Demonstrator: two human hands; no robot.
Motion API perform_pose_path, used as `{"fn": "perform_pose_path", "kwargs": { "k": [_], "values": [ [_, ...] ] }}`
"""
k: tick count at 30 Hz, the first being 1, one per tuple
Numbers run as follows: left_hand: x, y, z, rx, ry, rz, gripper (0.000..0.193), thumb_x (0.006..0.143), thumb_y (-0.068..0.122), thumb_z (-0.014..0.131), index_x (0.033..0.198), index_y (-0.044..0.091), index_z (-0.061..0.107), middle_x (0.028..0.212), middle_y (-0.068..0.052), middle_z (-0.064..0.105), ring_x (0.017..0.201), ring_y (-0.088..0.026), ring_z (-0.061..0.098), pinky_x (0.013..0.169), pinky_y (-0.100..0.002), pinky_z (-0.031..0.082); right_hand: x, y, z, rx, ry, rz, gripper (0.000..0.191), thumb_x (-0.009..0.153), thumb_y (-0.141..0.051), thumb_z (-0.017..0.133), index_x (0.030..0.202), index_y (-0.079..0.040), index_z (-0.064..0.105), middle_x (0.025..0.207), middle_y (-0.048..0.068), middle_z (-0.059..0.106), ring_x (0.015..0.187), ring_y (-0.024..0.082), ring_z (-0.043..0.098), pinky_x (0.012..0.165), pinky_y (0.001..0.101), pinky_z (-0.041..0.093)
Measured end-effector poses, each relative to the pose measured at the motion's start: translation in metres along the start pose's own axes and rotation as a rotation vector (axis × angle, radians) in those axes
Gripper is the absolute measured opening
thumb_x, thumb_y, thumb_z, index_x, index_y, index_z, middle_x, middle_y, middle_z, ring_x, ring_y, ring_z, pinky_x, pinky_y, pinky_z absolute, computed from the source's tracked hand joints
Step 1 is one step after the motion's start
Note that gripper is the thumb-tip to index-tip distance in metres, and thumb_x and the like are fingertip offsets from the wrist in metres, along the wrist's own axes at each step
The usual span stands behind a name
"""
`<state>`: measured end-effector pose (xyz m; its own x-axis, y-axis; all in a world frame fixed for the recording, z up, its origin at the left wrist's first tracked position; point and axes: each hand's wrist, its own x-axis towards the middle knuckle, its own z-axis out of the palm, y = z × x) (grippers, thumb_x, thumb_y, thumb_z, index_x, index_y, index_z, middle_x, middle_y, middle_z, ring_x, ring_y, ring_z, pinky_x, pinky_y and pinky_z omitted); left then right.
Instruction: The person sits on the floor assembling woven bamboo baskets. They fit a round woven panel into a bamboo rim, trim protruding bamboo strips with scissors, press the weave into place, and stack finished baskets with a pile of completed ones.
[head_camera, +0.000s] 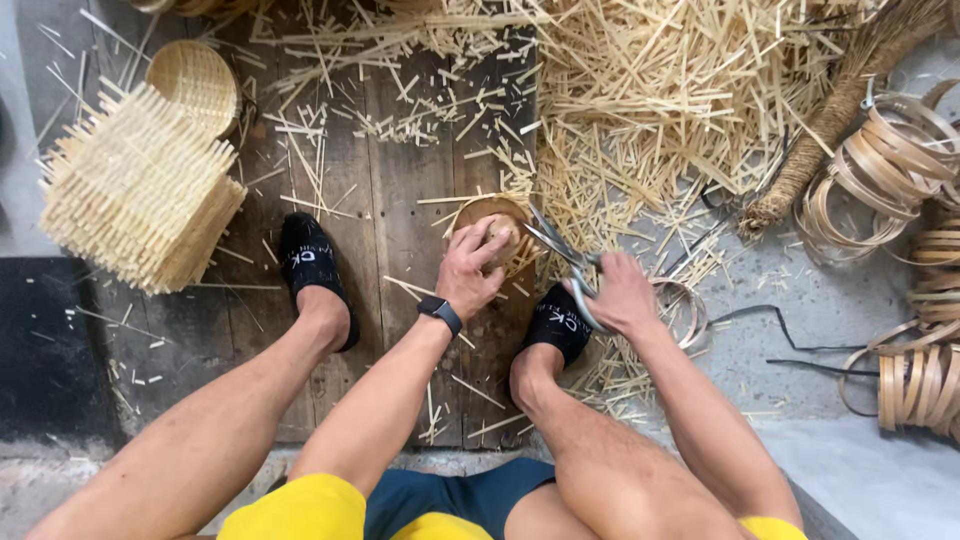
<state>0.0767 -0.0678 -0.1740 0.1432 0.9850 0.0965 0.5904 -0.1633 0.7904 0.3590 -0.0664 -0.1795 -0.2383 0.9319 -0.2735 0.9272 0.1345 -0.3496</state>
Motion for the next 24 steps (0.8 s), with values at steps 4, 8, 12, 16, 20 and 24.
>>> {"fn": "perform_pose_path", "kwargs": {
  "k": [4,8,12,16,20,24],
  "values": [
    [0.003,0.000,-0.001,-0.014,-0.072,0.002,0.064,0.070,0.003,0.076,0.132,0.018,0.068,0.145,-0.008,0.058,0.129,-0.034,0.055,0.110,-0.041,0.049,0.014,0.002,0.008,-0.138,-0.069,0.097,0.045,0.085,-0.043,0.070,0.099,-0.001,0.060,0.095,0.019,0.063,0.092,0.036,0.064,0.079,0.0485,0.054],
    [0.006,-0.010,-0.007,-0.028,-0.180,-0.011,0.062,0.068,0.002,0.075,0.128,0.018,0.072,0.144,-0.007,0.060,0.129,-0.033,0.055,0.112,-0.040,0.048,0.020,0.018,-0.004,-0.225,-0.054,0.028,0.028,0.085,-0.030,0.068,0.096,-0.006,0.060,0.094,0.015,0.062,0.088,0.030,0.064,0.073,0.0463,0.054],
    [0.014,-0.020,-0.011,-0.026,-0.282,0.036,0.064,0.064,0.001,0.077,0.126,0.018,0.074,0.144,-0.008,0.059,0.129,-0.034,0.054,0.114,-0.042,0.045,0.034,0.014,0.002,-0.267,0.281,-0.215,0.051,0.074,-0.045,0.079,0.090,0.002,0.063,0.077,0.017,0.059,0.069,0.030,0.060,0.059,0.0429,0.053],
    [0.021,-0.023,-0.025,0.056,-0.337,0.073,0.064,0.068,0.001,0.078,0.129,0.022,0.075,0.149,-0.007,0.059,0.134,-0.031,0.054,0.117,-0.040,0.046,0.045,0.014,0.008,-0.278,0.145,-0.137,0.037,0.075,-0.038,0.073,0.084,-0.005,0.060,0.082,0.013,0.059,0.076,0.027,0.061,0.066,0.0411,0.052],
    [0.013,-0.003,-0.024,0.076,-0.152,-0.099,0.057,0.063,0.012,0.091,0.118,0.018,0.075,0.144,-0.019,0.051,0.133,-0.038,0.046,0.112,-0.047,0.042,0.042,0.029,-0.002,-0.285,-0.036,-0.087,0.035,0.097,-0.042,0.068,0.093,-0.009,0.061,0.088,0.010,0.057,0.080,0.023,0.057,0.071,0.0392,0.048],
    [0.011,0.016,-0.005,0.082,0.017,-0.230,0.051,0.067,0.018,0.092,0.114,0.016,0.073,0.139,-0.020,0.052,0.134,-0.040,0.046,0.114,-0.050,0.043,0.048,0.016,-0.003,-0.405,0.180,-0.236,0.054,0.075,-0.054,0.074,0.082,-0.001,0.061,0.074,0.012,0.055,0.066,0.024,0.053,0.061,0.0373,0.047]
  ]
}}
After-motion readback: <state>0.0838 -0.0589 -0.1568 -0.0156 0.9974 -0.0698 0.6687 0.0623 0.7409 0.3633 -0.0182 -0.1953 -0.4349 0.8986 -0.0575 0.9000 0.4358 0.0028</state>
